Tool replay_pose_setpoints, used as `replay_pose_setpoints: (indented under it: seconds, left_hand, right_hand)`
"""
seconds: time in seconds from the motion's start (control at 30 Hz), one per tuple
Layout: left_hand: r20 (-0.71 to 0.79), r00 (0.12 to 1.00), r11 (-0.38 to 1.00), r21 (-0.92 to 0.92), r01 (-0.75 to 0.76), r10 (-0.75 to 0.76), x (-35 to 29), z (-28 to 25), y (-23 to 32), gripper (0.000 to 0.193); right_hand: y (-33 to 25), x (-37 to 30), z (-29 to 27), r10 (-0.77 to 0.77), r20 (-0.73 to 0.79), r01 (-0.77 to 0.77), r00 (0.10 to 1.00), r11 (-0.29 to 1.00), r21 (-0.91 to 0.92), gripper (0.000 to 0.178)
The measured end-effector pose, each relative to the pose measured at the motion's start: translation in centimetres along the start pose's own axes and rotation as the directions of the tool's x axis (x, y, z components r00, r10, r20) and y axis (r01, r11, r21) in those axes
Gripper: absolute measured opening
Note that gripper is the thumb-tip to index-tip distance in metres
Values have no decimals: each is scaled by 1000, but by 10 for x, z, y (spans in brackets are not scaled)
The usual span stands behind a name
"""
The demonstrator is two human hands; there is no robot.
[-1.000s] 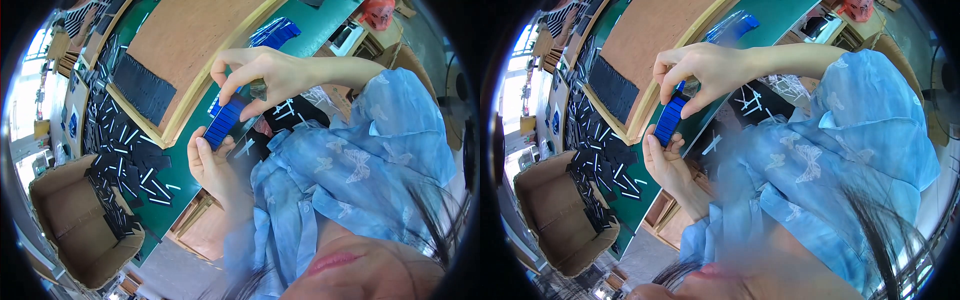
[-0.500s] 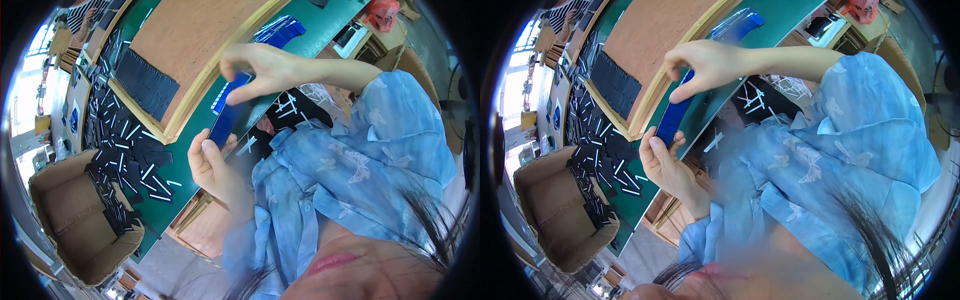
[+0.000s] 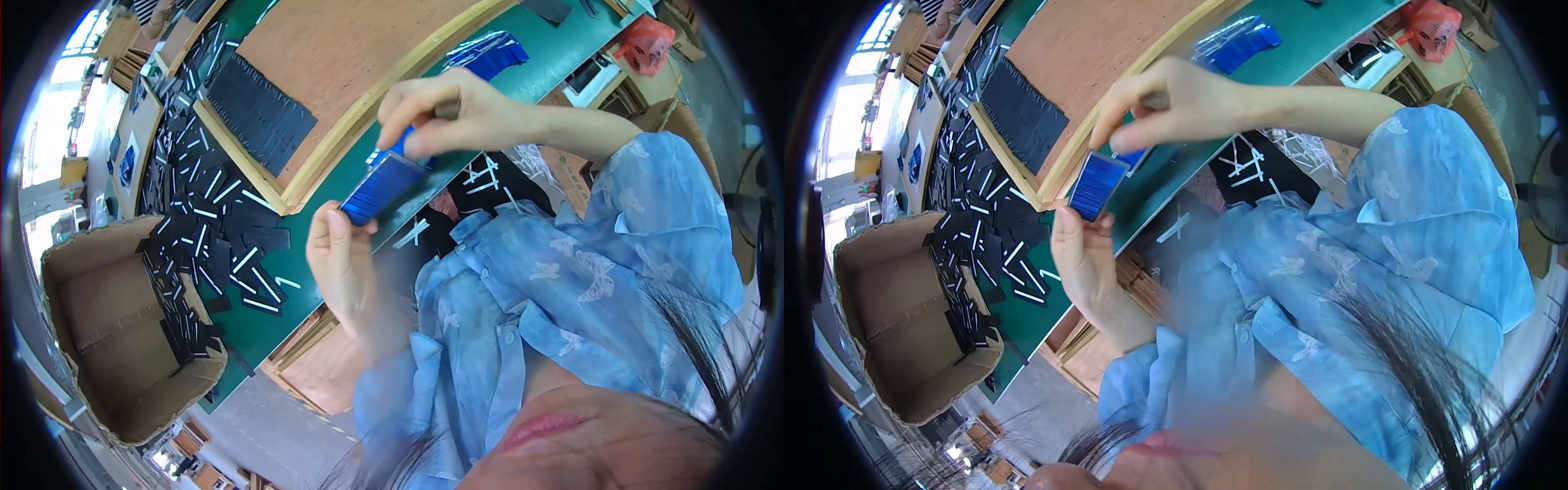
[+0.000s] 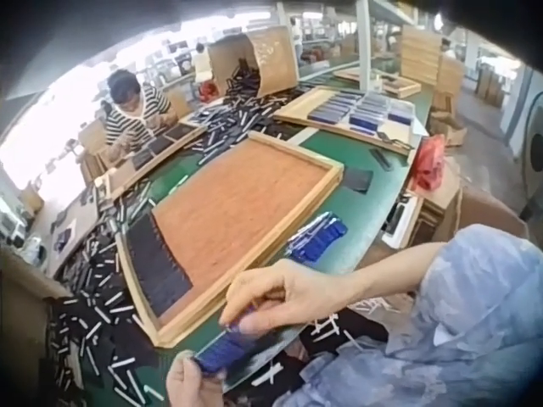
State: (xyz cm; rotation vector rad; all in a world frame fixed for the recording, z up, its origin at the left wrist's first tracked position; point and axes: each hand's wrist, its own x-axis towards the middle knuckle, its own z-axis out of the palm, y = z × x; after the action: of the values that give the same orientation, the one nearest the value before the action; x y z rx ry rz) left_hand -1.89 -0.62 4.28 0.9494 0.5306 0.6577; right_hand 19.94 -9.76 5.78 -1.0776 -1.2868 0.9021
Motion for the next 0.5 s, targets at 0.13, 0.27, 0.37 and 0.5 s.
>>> replay_pose_setpoints:
  seconds: [0.13, 0.27, 0.37, 0.5]
  left_hand:
    - [132, 984, 966, -215, 144, -117, 4, 16, -9, 46]
    - [21, 999, 985, -171, 37, -34, -3, 12, -8, 56]
    - [-71, 995, 990, 128, -66, 76, -6, 18, -21, 41]
    - [-257, 953, 969, 222, -104, 161, -20, 10, -20, 33]
  right_hand:
    - [-1, 21, 30, -290, 119, 304, 950, 945, -121, 33]
    - [-1, 77, 25, -219, 98, 239, 971, 853, -464, 40]
    - [28, 114, 10, -197, 112, 202, 974, 530, -823, 35]
    - [43, 136, 22, -37, 231, 227, 972, 403, -887, 29]
